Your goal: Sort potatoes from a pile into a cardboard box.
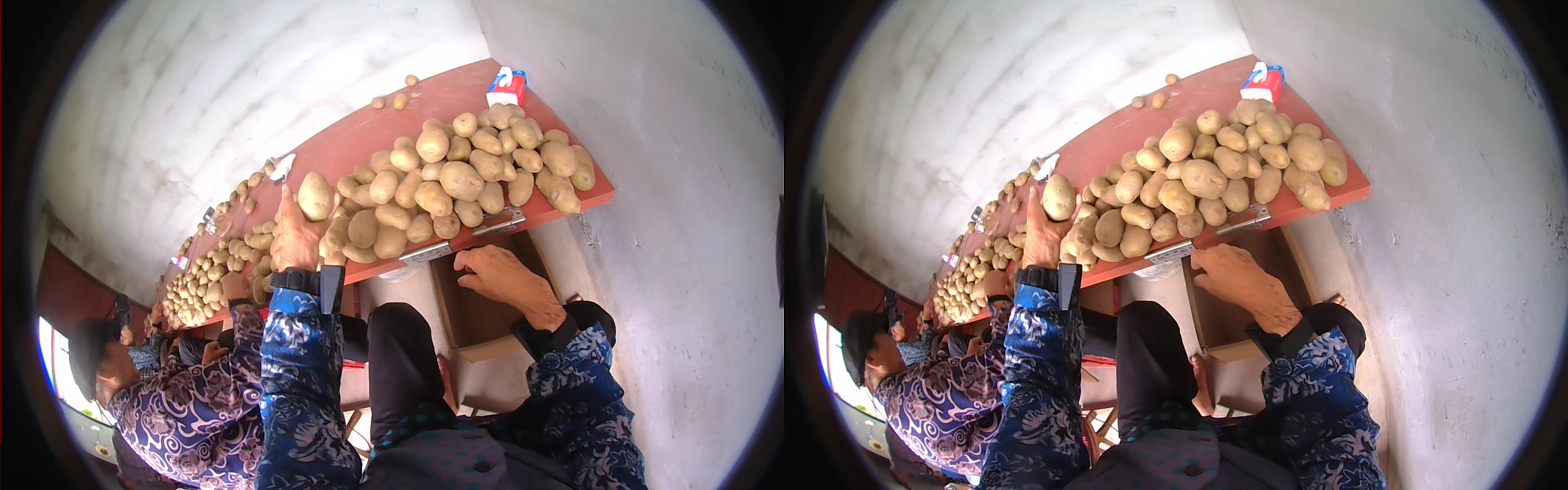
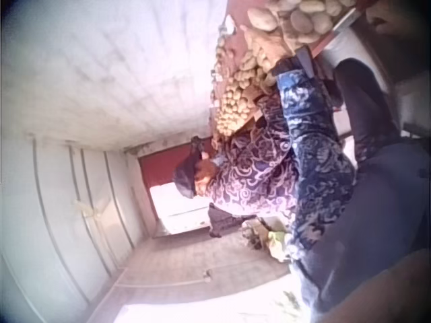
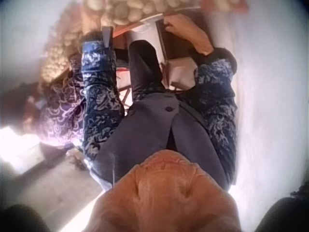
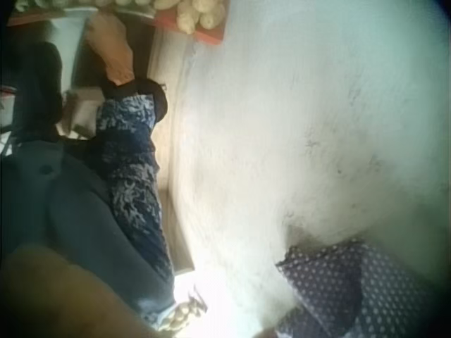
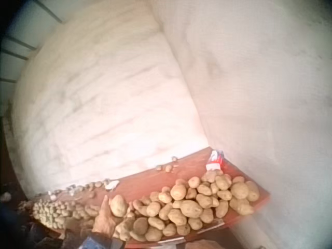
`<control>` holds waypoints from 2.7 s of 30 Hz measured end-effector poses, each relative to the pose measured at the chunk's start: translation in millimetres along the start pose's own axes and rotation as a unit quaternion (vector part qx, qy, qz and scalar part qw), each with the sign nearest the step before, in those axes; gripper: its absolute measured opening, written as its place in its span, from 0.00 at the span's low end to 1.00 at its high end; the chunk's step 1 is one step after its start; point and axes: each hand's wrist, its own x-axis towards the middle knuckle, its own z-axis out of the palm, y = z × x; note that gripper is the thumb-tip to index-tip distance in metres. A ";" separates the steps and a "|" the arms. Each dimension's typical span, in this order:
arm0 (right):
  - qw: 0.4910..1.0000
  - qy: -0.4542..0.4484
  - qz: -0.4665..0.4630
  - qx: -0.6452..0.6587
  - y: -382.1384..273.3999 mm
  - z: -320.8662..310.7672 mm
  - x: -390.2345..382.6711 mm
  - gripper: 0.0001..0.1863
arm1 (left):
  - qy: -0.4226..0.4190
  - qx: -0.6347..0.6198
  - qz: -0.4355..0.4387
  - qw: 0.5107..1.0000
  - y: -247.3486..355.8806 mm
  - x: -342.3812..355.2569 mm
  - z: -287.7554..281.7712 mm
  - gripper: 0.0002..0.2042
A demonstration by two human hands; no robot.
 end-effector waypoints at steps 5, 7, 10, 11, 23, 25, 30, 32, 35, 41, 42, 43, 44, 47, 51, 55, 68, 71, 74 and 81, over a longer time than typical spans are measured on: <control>1.000 -0.013 0.013 -0.001 4.3 3.2 -1.1 0.11 | -0.044 0.062 -0.004 0.997 2.1 -17.8 -5.8 0.28; 0.999 -0.020 0.007 -0.024 6.0 4.9 -2.0 0.14 | -0.045 0.129 0.017 0.990 -0.8 -19.7 -9.2 0.23; 0.998 -0.029 0.007 -0.054 7.2 7.0 -3.5 0.14 | -0.087 0.225 0.068 0.968 -9.3 -16.8 -17.5 0.24; 0.998 -0.028 0.013 -0.056 7.0 7.4 -4.3 0.14 | -0.086 0.237 0.057 0.966 -11.7 -12.5 -18.3 0.26; 0.996 -0.047 0.034 -0.070 5.6 3.4 -8.8 0.12 | -0.040 0.628 0.174 0.758 -56.4 9.6 -5.4 0.33; 0.996 -0.045 0.018 -0.078 6.4 3.2 -8.8 0.13 | -0.023 0.734 0.285 0.616 -64.2 10.1 -2.0 0.33; 0.993 -0.058 0.034 -0.093 8.6 3.2 -9.5 0.14 | -0.052 0.770 0.283 0.570 -72.6 16.1 -14.0 0.33; 0.993 -0.061 0.033 -0.096 9.6 3.7 -10.4 0.14 | -0.072 0.753 0.283 0.590 -73.9 17.8 -18.0 0.34; 0.992 -0.062 0.035 -0.101 9.1 4.1 -11.3 0.14 | -0.058 0.746 0.267 0.608 -73.0 8.4 -20.4 0.35; 0.988 -0.093 0.049 -0.116 7.8 1.0 -14.5 0.15 | -0.048 0.641 0.407 0.648 -74.7 -47.6 -14.9 0.29; 0.986 -0.107 0.056 -0.116 7.6 0.3 -15.0 0.15 | -0.050 0.648 0.388 0.654 -78.7 -59.8 -14.8 0.29; 0.984 -0.125 0.060 -0.113 7.4 -0.2 -15.5 0.15 | -0.069 0.643 0.423 0.635 -83.0 -71.6 -14.9 0.29; 0.983 -0.123 0.067 -0.118 7.5 -0.6 -15.6 0.15 | -0.080 0.634 0.459 0.618 -88.4 -82.5 -15.7 0.29; 0.977 -0.144 0.076 -0.138 8.4 -0.6 -15.6 0.16 | -0.138 0.597 0.425 0.667 -118.3 -114.5 -21.9 0.23; 0.976 -0.142 0.074 -0.147 11.4 0.1 -18.0 0.16 | -0.199 0.590 0.380 0.684 -166.2 -144.7 -35.9 0.22; 0.986 -0.092 0.061 -0.125 12.8 -0.8 -22.1 0.12 | -0.240 0.568 0.278 0.737 -204.8 -165.2 -48.3 0.21; 0.984 -0.094 0.091 -0.119 49.0 -19.9 -29.4 0.17 | -0.248 0.540 0.086 0.800 -236.3 -187.2 -90.5 0.19; 0.985 -0.089 0.100 -0.110 49.8 -26.3 -29.1 0.17 | -0.268 0.538 0.041 0.798 -253.3 -194.4 -95.4 0.20; 0.987 -0.067 0.099 -0.106 47.6 -31.2 -29.7 0.17 | -0.325 0.581 0.039 0.745 -274.2 -209.2 -95.0 0.23; 0.987 -0.071 0.122 -0.078 46.9 -37.3 -32.6 0.16 | -0.456 0.737 0.021 0.499 -306.6 -210.9 -71.8 0.21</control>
